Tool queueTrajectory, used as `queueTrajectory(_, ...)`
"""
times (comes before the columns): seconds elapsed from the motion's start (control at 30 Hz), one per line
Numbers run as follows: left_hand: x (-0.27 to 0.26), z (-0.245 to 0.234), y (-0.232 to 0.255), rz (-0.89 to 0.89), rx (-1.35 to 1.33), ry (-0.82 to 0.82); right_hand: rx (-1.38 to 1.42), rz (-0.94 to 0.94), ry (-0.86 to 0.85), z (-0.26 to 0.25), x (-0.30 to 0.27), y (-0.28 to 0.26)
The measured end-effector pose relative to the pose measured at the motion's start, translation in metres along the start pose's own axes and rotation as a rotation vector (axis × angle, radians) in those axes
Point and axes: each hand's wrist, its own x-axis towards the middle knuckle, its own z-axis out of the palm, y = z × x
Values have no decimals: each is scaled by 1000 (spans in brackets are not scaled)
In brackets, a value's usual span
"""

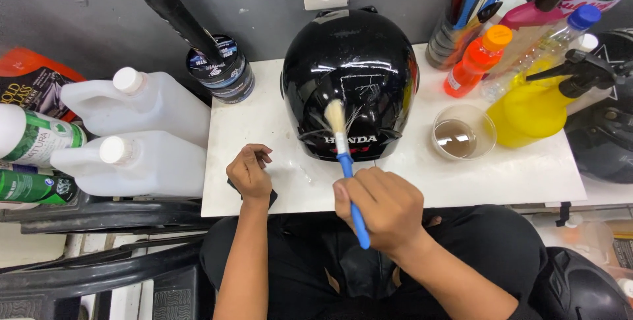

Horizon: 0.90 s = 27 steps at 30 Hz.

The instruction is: The person uses a paintbrush to apply a clear liquid to the front surface of a black motorcycle helmet. They repeatedly dip the brush into a small cup and brush the liquid over the helmet's visor area and front shell.

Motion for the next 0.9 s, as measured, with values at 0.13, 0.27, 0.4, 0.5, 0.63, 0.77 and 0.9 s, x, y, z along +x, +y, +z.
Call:
queueTrajectory(0.13, -2, -1, 2, 2, 7, -8, -5, -25, -1, -5, 3, 10)
queueTrajectory(0.27, -3, 0, 3, 15, 22, -1, -144, -56, 19, -5, 1, 18)
queueTrajectory(0.4, -5, 0, -1, 3, 24, 6, -33, -92, -26, -1, -10, -9)
queueTrajectory(0.5, -3, 0, 1, 7, 24, 5, -33, -69, -18, 0, -13, -10)
queueTrajectory(0.63, -5, -2, 1, 11, 26, 2, -75, -34, 8, -7, -5, 2)
queueTrajectory(0.77, -6, -2, 0, 21, 30, 5, -126, -25, 9, -13, -4, 10)
queueTrajectory(0.9, -6, -2, -1, 26, 28, 9, -92, -26, -11, -11, -20, -2)
